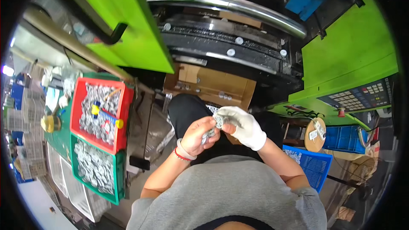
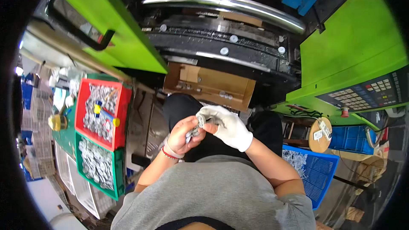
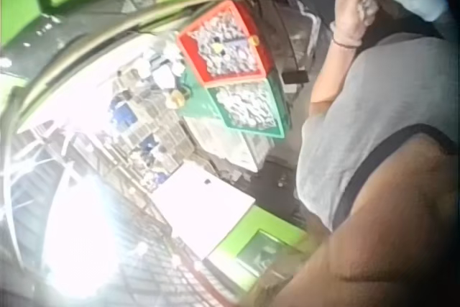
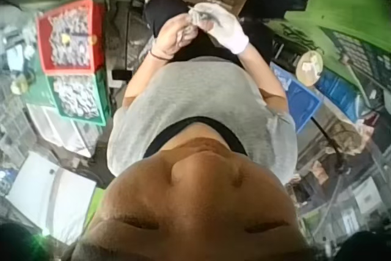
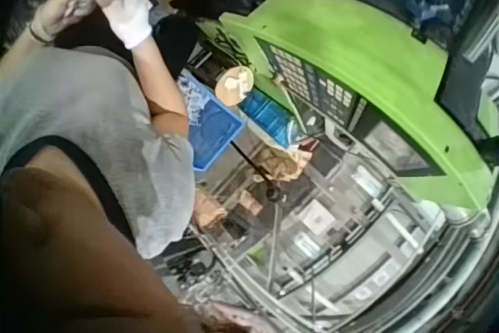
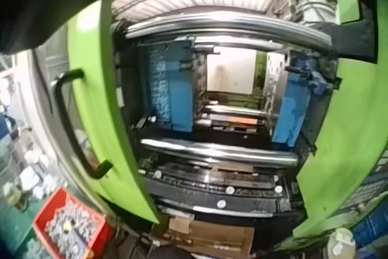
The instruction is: Operate manufacturing machinery to retrieve parts, inspect them, and prepare them for packaging by labeling containers.
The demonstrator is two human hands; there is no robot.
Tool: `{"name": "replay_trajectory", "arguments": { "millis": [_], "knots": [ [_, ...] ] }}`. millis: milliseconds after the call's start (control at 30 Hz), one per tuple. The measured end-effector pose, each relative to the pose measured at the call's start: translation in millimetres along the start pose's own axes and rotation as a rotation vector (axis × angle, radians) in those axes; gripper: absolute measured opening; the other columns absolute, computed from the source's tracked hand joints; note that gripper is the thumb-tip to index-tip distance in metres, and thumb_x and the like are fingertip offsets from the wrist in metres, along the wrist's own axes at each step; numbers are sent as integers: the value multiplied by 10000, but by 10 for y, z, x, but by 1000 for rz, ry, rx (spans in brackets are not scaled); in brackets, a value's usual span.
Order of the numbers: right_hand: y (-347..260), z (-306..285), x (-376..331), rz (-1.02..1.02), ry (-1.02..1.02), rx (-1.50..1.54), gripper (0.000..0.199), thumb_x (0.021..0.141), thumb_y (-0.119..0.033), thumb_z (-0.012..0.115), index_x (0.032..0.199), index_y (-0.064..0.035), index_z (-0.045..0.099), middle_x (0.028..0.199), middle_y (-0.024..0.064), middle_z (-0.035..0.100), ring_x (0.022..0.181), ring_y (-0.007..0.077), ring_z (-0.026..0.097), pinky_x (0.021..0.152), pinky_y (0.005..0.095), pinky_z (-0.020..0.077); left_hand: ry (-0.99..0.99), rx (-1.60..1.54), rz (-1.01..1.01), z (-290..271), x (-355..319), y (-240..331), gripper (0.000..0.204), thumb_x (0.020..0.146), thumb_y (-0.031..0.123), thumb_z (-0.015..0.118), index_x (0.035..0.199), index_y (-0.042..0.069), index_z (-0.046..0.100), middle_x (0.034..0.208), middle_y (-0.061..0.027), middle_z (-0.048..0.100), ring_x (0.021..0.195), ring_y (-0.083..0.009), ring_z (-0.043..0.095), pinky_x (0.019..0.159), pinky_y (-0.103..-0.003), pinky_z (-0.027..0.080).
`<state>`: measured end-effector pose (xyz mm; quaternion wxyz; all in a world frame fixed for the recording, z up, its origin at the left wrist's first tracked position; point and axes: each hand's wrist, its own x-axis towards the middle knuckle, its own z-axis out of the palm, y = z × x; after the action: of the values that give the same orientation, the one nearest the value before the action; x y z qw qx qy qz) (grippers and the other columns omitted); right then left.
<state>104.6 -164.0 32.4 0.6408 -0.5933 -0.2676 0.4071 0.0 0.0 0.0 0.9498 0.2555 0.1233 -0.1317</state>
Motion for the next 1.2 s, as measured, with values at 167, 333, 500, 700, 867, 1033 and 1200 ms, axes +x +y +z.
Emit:
{"name": "replay_trajectory", "arguments": {
  "millis": [167, 333, 500, 700, 867, 1033, 1200],
  "knots": [
    [-101, -388, 364, -364, -126, -532, 364, 900, -315, 626, 1161, -66, 572, 1107, 118, 594, 994, 203, 606, 851, 327, 482, 85, 81, -22, 4, 303, 140, 234, 949, 274, 537, 995, 45, 527, 680, -51, 523, 476, -95, 440, 365, -201, 319],
    [-647, -802, 1027, -470, 50, -467, 244, 886, -163, 630, 1102, -53, 602, 1035, 78, 606, 892, 158, 593, 780, 287, 491, 133, -107, 26, -89, 758, 388, 268, 982, 305, 481, 1024, 50, 549, 796, -19, 487, 581, -100, 415, 406, -189, 307],
    [-1771, -1632, 2636, -857, 487, -139, 213, 891, -26, 579, 1101, -4, 551, 924, 35, 566, 792, 112, 532, 705, 249, 467, 512, 469, 321, -429, 1152, 477, 207, 973, 221, 493, 1018, 45, 592, 713, -6, 519, 610, -82, 478, 415, -187, 325],
    [-2429, -2297, 4187, -629, 423, -225, 358, 909, -39, 537, 1262, -13, 489, 1110, 78, 586, 989, 159, 579, 877, 306, 497, 685, 1616, 888, -811, 1215, 406, 12, 805, 32, 624, 793, 30, 622, 761, -129, 617, 689, -301, 617, 618, -351, 502],
    [-2280, -2479, 4845, -677, 352, -148, 375, 874, -9, 564, 1245, -17, 513, 1090, 73, 596, 1003, 156, 578, 897, 294, 482, 758, 1732, 938, -996, 1131, 439, 52, 786, 24, 631, 784, 55, 588, 739, -104, 610, 650, -273, 605, 580, -342, 483],
    [-2299, -2487, 5002, -715, 500, -459, 391, 851, -74, 612, 1233, -31, 544, 1056, 98, 630, 987, 166, 589, 887, 284, 462, 780, 1754, 905, -1046, 1059, 478, 50, 790, 26, 628, 781, 52, 587, 729, -114, 603, 647, -278, 602, 589, -342, 481],
    [-2300, -2475, 4981, -792, 552, -488, 336, 848, -91, 629, 1177, -56, 572, 979, 121, 660, 857, 189, 624, 796, 305, 485, 796, 1777, 904, -1065, 1024, 455, 67, 782, 38, 642, 775, 63, 580, 731, -99, 605, 638, -268, 600, 564, -335, 478]
  ]
}}
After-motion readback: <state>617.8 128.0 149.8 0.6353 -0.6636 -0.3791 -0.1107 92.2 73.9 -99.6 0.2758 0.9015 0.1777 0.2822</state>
